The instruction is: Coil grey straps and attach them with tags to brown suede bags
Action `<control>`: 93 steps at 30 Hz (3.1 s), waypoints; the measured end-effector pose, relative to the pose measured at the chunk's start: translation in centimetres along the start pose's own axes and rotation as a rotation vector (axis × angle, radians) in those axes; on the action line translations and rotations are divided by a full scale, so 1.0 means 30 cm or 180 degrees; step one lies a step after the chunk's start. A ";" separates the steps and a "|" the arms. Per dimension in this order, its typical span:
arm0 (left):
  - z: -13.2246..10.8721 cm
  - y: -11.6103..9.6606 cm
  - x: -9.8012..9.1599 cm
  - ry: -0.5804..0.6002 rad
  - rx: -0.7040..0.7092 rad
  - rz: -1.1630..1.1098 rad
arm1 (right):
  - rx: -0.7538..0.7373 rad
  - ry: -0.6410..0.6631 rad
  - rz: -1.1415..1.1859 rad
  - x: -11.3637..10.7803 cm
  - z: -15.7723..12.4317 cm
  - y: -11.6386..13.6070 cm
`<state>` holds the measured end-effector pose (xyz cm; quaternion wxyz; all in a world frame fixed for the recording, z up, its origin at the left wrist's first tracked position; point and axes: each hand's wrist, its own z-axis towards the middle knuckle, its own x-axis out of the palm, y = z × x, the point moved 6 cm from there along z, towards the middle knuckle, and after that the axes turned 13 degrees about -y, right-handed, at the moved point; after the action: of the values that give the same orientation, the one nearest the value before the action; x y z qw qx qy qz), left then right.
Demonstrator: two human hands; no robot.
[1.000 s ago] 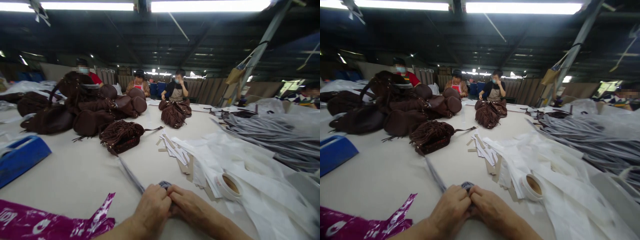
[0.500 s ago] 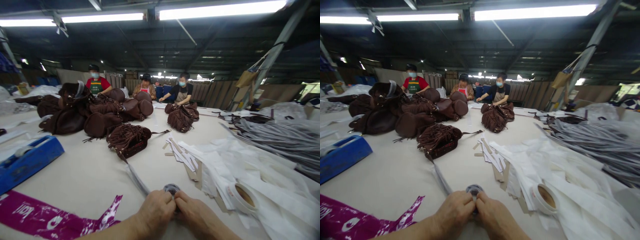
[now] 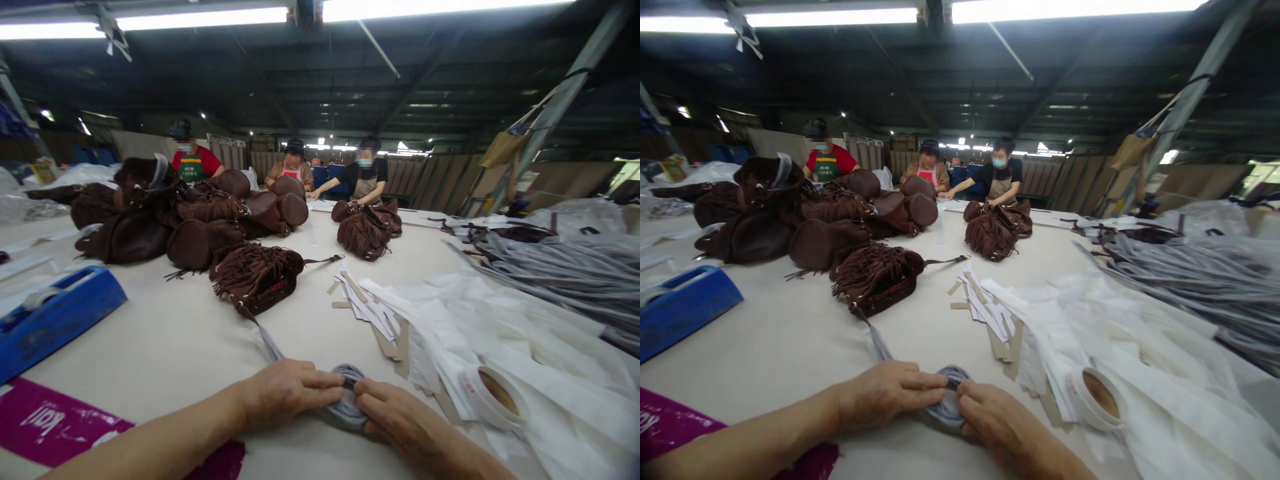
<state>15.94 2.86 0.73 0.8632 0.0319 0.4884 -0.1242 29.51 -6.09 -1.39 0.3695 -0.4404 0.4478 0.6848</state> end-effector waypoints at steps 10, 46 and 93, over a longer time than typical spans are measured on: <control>-0.217 0.352 -0.260 -0.0023 -0.0628 0.0995 | 0.0095 0.0115 -0.0067 -0.026 0.003 0.006; 0.032 0.004 -0.018 0.0246 -0.0436 0.0325 | -0.0222 -0.0287 0.0488 -0.039 0.094 0.023; -0.007 0.057 0.035 0.0438 -0.0637 0.0891 | -0.0626 -0.0057 -0.0069 -0.030 0.208 0.055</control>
<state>16.71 4.36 -0.38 0.8354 0.0219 0.5470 0.0488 26.64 -0.88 1.25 0.3359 -0.4732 0.3703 0.7254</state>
